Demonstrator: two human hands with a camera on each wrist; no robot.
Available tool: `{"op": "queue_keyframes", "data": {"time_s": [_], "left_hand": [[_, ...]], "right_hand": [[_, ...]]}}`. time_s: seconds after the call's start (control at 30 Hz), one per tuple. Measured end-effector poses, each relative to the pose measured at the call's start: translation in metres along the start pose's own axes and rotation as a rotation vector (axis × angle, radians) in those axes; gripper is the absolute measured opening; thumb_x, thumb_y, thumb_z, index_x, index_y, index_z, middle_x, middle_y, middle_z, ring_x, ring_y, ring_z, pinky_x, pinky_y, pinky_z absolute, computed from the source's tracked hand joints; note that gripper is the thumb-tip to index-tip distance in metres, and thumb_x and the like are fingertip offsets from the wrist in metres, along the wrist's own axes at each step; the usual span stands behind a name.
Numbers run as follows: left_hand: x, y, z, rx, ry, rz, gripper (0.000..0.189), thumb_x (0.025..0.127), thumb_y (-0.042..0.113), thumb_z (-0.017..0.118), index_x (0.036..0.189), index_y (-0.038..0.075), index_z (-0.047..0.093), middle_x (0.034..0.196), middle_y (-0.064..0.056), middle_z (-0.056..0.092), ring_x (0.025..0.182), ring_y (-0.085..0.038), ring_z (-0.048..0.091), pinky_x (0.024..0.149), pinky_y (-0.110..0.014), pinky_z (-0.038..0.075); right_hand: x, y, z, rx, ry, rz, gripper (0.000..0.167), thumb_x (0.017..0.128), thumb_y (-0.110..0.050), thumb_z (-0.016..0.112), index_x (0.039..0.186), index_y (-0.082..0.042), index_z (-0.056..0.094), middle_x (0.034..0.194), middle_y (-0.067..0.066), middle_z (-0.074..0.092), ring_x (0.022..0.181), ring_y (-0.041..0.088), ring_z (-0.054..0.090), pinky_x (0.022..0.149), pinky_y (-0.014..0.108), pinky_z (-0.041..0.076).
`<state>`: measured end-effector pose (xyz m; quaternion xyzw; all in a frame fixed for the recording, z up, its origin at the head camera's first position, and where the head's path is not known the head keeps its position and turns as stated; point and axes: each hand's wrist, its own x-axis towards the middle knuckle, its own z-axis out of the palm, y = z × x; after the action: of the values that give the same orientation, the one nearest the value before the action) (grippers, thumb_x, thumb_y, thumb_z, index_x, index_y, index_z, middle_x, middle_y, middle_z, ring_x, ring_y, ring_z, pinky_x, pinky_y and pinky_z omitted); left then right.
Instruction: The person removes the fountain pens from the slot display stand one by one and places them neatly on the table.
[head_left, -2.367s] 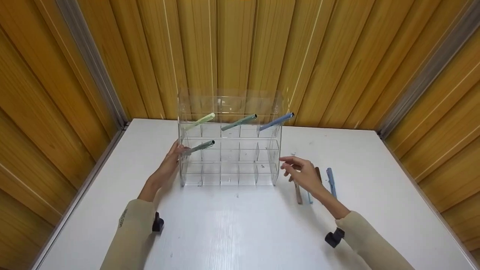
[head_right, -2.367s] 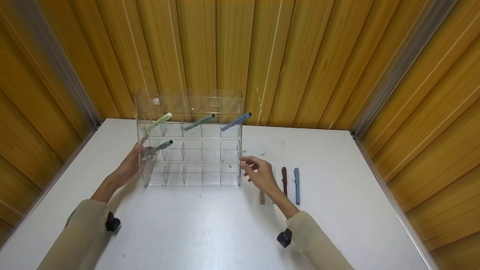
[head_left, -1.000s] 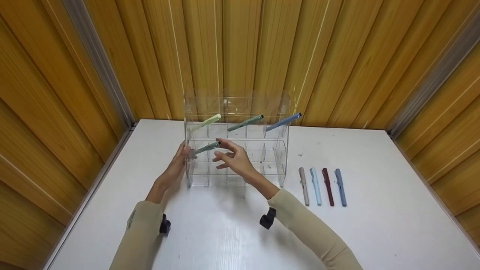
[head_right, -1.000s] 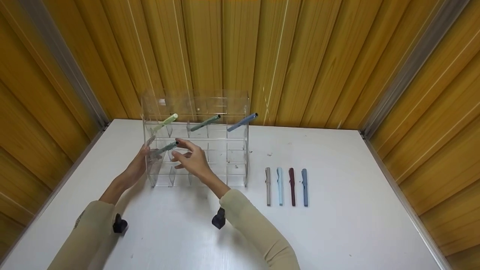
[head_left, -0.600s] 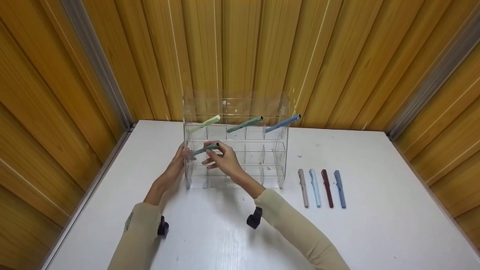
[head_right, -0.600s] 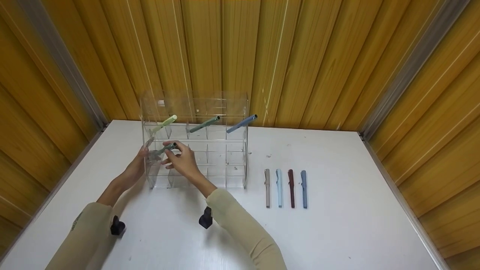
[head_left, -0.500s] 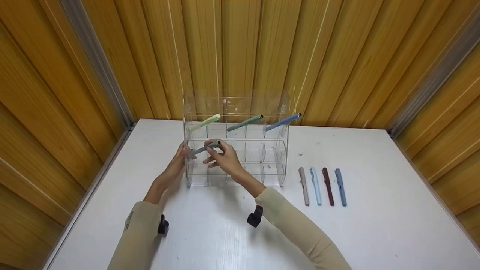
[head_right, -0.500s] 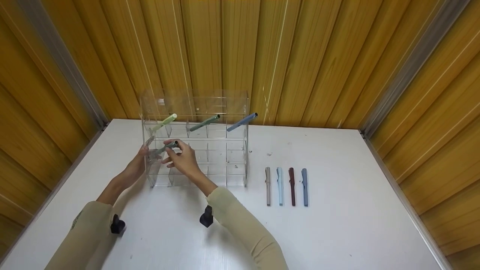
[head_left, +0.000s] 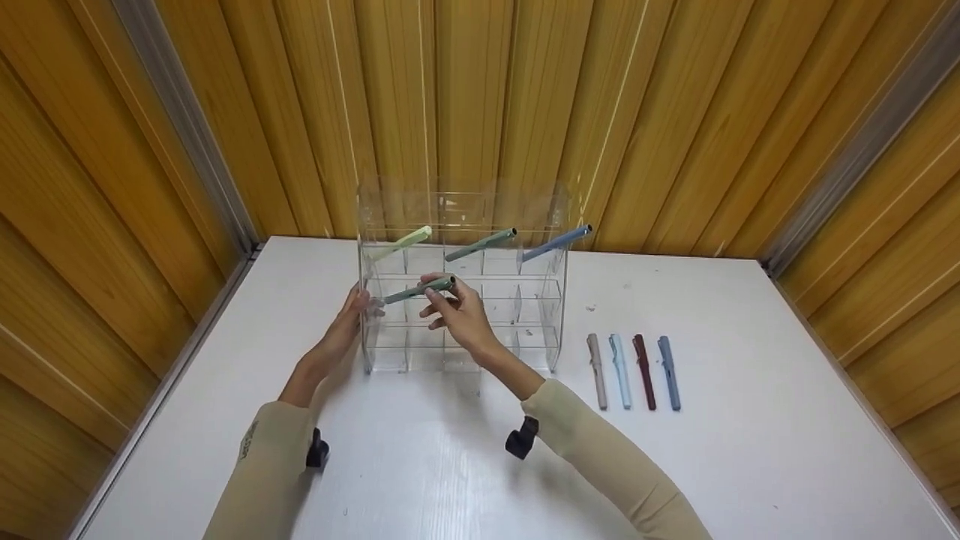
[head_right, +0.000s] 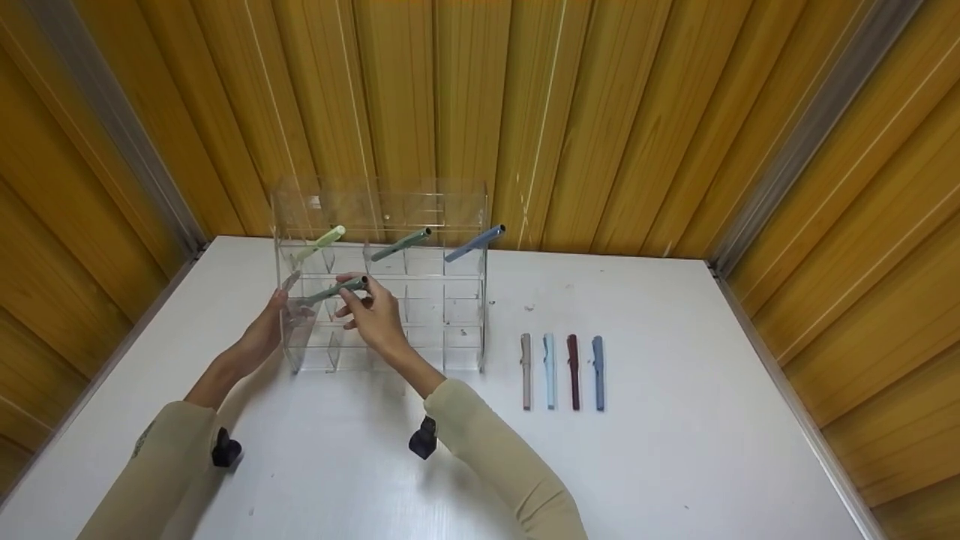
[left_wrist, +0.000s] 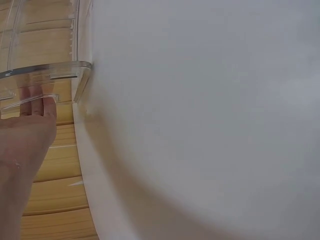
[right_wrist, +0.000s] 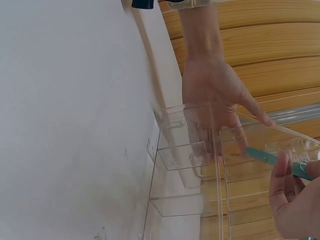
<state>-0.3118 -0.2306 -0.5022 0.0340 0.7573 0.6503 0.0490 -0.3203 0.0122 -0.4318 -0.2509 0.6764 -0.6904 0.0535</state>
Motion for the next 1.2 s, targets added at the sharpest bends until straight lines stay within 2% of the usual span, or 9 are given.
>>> {"op": "queue_keyframes", "data": {"time_s": [0.13,0.33,0.47,0.6,0.77,0.9,1.03,1.2], "left_hand": [[0.001,0.000,0.001,-0.010,0.008,0.007,0.079,0.109,0.064,0.023,0.169,0.023,-0.009,0.158,-0.025,0.035,0.155,-0.036,0.026,0.133,-0.053,0.001],[0.001,-0.001,0.002,-0.005,0.006,0.007,0.078,0.109,0.063,0.020,0.168,0.024,-0.012,0.161,-0.023,0.033,0.157,-0.036,0.024,0.133,-0.053,-0.001],[0.003,0.000,0.003,-0.017,0.001,0.013,0.078,0.110,0.063,0.020,0.168,0.022,-0.012,0.159,-0.023,0.031,0.156,-0.037,0.024,0.132,-0.055,0.000],[0.004,0.001,0.003,-0.031,0.012,0.016,0.079,0.109,0.064,0.020,0.169,0.021,-0.010,0.157,-0.025,0.032,0.150,-0.037,0.030,0.131,-0.056,0.006],[0.005,0.001,0.003,-0.017,0.017,0.010,0.082,0.108,0.067,0.021,0.168,0.022,-0.012,0.160,-0.025,0.031,0.150,-0.037,0.031,0.131,-0.056,0.007],[0.006,0.000,0.004,-0.022,0.027,0.024,0.084,0.107,0.069,0.022,0.169,0.022,-0.010,0.158,-0.025,0.033,0.149,-0.036,0.032,0.132,-0.055,0.007],[0.005,-0.002,0.006,-0.024,0.030,0.054,0.084,0.107,0.068,0.022,0.169,0.020,-0.009,0.154,-0.025,0.034,0.147,-0.038,0.033,0.130,-0.056,0.011],[0.003,-0.006,0.006,-0.022,0.017,0.033,0.080,0.109,0.065,0.021,0.169,0.021,-0.008,0.153,-0.025,0.034,0.147,-0.037,0.033,0.131,-0.057,0.008]], "right_hand": [[-0.004,-0.011,-0.007,-0.067,0.029,-0.054,0.030,0.109,-0.008,0.056,0.136,0.005,0.059,0.130,0.024,0.067,0.094,0.007,0.067,0.078,0.024,0.060],[-0.010,-0.029,-0.022,-0.093,0.062,-0.092,0.033,0.110,-0.005,0.052,0.141,0.006,0.054,0.134,0.027,0.064,0.117,0.027,0.066,0.096,0.032,0.058],[-0.016,-0.039,-0.033,-0.057,0.073,-0.085,0.036,0.112,-0.005,0.046,0.146,0.005,0.047,0.132,0.028,0.060,0.122,0.028,0.065,0.102,0.038,0.058],[-0.022,-0.045,-0.043,-0.014,0.076,-0.055,0.038,0.113,-0.006,0.042,0.151,0.002,0.042,0.120,0.018,0.060,0.110,0.019,0.068,0.099,0.040,0.060],[-0.031,-0.049,-0.056,-0.047,0.090,-0.007,0.039,0.114,-0.008,0.041,0.152,0.000,0.046,0.104,0.003,0.056,0.096,0.011,0.061,0.090,0.035,0.063],[-0.038,-0.048,-0.069,-0.100,0.103,0.009,0.039,0.114,-0.010,0.042,0.150,0.001,0.051,0.102,0.003,0.057,0.095,0.013,0.059,0.084,0.029,0.062],[-0.049,-0.044,-0.084,-0.136,0.130,0.034,0.039,0.114,-0.013,0.043,0.149,0.000,0.053,0.108,0.008,0.061,0.099,0.017,0.061,0.082,0.027,0.059],[-0.070,-0.036,-0.103,-0.170,0.190,0.080,0.039,0.114,-0.016,0.045,0.149,-0.004,0.057,0.113,0.012,0.063,0.103,0.021,0.062,0.084,0.027,0.058]]}}
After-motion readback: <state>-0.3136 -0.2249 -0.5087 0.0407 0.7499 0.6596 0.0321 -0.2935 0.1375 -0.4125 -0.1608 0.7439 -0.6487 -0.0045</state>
